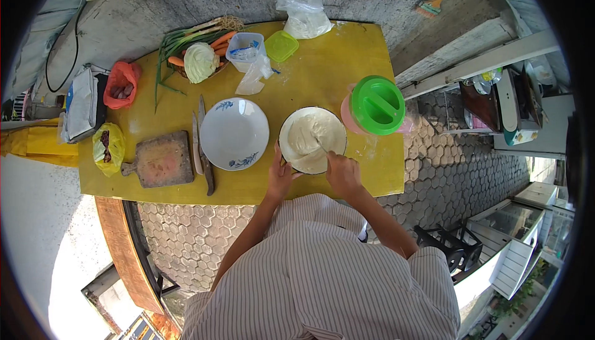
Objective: The recorder is mixing flour and water in a bowl to create a dough or batter.
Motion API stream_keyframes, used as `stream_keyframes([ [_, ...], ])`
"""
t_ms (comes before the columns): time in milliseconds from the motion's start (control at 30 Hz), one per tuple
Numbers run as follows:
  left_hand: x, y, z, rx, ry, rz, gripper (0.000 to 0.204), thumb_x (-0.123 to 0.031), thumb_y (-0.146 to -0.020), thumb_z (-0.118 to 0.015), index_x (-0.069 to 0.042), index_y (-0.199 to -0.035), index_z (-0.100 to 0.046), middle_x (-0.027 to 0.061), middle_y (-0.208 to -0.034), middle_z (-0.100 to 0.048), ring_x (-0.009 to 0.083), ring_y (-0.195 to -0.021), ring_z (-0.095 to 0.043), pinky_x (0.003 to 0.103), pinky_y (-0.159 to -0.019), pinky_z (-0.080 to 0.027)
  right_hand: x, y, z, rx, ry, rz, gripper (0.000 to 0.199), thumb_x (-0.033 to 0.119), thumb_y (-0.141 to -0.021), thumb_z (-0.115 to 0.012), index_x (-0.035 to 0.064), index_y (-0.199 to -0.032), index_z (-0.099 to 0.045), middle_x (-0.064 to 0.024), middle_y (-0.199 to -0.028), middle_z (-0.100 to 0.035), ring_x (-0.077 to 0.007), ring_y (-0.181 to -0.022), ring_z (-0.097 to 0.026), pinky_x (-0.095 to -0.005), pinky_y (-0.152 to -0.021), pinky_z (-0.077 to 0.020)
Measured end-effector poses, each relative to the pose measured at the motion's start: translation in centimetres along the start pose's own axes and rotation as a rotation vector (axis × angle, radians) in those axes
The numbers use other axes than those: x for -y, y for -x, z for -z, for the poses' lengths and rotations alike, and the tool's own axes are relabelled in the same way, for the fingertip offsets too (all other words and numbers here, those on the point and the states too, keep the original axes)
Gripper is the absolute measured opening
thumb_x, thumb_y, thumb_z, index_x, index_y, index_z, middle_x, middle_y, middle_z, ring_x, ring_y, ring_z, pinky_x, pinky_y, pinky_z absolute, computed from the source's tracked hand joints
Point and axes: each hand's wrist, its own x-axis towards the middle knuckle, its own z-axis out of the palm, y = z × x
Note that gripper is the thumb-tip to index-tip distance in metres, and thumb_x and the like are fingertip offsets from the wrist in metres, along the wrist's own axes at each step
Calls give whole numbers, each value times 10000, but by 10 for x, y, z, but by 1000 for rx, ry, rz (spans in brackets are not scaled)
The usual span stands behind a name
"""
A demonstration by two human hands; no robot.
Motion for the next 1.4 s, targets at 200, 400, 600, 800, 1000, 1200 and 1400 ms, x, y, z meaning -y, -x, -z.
stream_keyframes([
  [200, 4, -1, 1, -26, 70, -44, 660, 86, -860, -331, -97, -1441, -75, 136, -1451, -194, 288, -1264, -368, 378, -890, -509, -26, -10, 22, -39, 22, -138, 122, 123, -788, -557, 43, -697, -573, -201, -596, -576, -370, -569, -595, -469, -540, -474],
  [400, 7, -4, -3, -73, 66, -17, 674, 100, -846, -327, -85, -1439, -65, 136, -1445, -206, 293, -1249, -390, 387, -891, -509, 9, 7, -6, 59, -104, -12, 103, 130, -787, -566, 47, -735, -599, -202, -619, -583, -384, -589, -588, -464, -546, -473],
  [600, 11, -3, -4, -79, 31, -55, 670, 86, -841, -326, -75, -1438, -67, 140, -1428, -243, 292, -1223, -425, 366, -858, -529, -12, -19, 10, -71, -174, -186, 134, 108, -787, -551, 16, -700, -594, -212, -648, -582, -397, -597, -581, -446, -554, -468],
  [800, 10, -2, -5, -108, 33, -95, 654, 47, -845, -357, -66, -1436, -102, 146, -1409, -281, 284, -1188, -464, 362, -817, -548, -9, -24, 3, -4, -298, -262, 194, 114, -782, -553, -30, -655, -572, -235, -671, -563, -402, -620, -571, -433, -557, -454],
  [1000, 2, -3, -4, -51, 30, -41, 651, 47, -858, -354, -79, -1440, -92, 145, -1428, -251, 276, -1203, -447, 353, -822, -544, -15, -15, -17, -24, -452, -183, 176, 118, -765, -545, -19, -664, -595, -237, -676, -565, -403, -651, -575, -442, -584, -459],
  [1200, 1, -2, -5, -54, 47, -24, 668, 86, -859, -353, -87, -1442, -78, 142, -1453, -200, 276, -1235, -406, 360, -855, -528, -12, -19, -21, -41, -449, -141, 188, 91, -766, -555, -47, -639, -540, -239, -607, -520, -404, -560, -535, -405, -511, -424],
  [1400, 10, -5, -4, -49, 67, -29, 653, 64, -863, -359, -79, -1439, -88, 148, -1430, -239, 284, -1219, -423, 367, -863, -525, -16, -24, -4, -41, -371, -301, 172, 97, -766, -553, -41, -666, -566, -237, -632, -539, -401, -600, -569, -419, -542, -450],
])
